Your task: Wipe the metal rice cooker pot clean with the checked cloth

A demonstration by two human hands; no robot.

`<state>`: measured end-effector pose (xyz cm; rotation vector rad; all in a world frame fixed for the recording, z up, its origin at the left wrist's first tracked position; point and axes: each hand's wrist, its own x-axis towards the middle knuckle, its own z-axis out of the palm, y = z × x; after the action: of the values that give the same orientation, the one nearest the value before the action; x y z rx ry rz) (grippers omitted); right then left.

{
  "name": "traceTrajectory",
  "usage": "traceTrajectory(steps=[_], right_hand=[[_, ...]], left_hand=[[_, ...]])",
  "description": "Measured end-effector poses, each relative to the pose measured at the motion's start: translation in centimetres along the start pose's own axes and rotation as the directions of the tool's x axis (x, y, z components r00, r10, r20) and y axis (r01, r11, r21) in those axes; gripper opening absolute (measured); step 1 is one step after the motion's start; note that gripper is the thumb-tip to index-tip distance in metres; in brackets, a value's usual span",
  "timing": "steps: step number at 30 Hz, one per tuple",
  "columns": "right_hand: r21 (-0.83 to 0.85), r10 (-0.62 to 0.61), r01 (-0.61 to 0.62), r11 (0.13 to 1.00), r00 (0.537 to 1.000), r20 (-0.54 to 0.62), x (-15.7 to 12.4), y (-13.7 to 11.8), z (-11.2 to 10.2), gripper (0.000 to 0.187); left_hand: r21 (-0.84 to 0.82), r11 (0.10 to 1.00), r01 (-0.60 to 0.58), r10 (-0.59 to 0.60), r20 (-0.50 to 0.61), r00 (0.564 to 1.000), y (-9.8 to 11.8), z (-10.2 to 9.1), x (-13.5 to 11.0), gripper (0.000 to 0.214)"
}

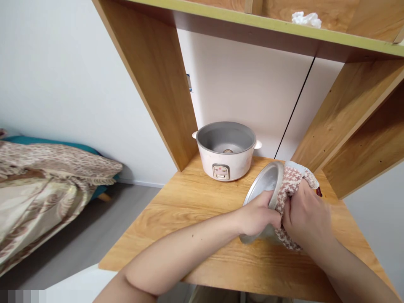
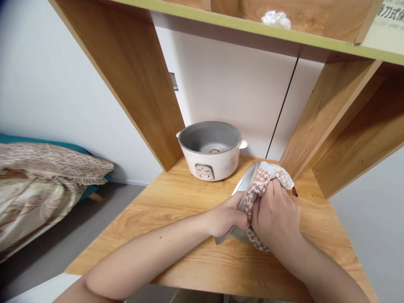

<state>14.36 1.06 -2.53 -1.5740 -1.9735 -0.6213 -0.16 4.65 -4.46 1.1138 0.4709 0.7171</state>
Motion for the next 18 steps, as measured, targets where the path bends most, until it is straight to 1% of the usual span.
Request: traceTrajectory(steps=[6, 10, 16, 18], right_hand=[[-0.018, -0.003, 0.002, 1.0, 0.999, -0.031, -0.14, -0.16, 0.25, 0.008], [0.009, -0.006, 0.006, 1.0, 1.0, 0.001, 0.06, 0.11, 0.13, 0.006], [0.044, 0.024, -0.027, 0.999, 0.998, 0.063, 0.27, 0.41, 0.03, 0.006], [0.043, 0.03, -0.033, 0.999, 0.997, 0.065, 0.31, 0.5, 0.06, 0.007]], left_hand=[[0.02, 1.0, -0.002, 0.002, 0.001, 1.0, -0.14, -0.25, 0.22, 0.022], [0.013, 0.999, -0.042, 0.042, 0.007, 0.999, -0.04, -0.1, 0.14, 0.021], [0.024, 0.999, -0.035, 0.035, 0.033, 0.999, 0.22, 0.09, 0.0, 0.017], [0.033, 0.998, -0.043, 0.042, 0.033, 0.999, 0.24, 0.17, -0.06, 0.017]])
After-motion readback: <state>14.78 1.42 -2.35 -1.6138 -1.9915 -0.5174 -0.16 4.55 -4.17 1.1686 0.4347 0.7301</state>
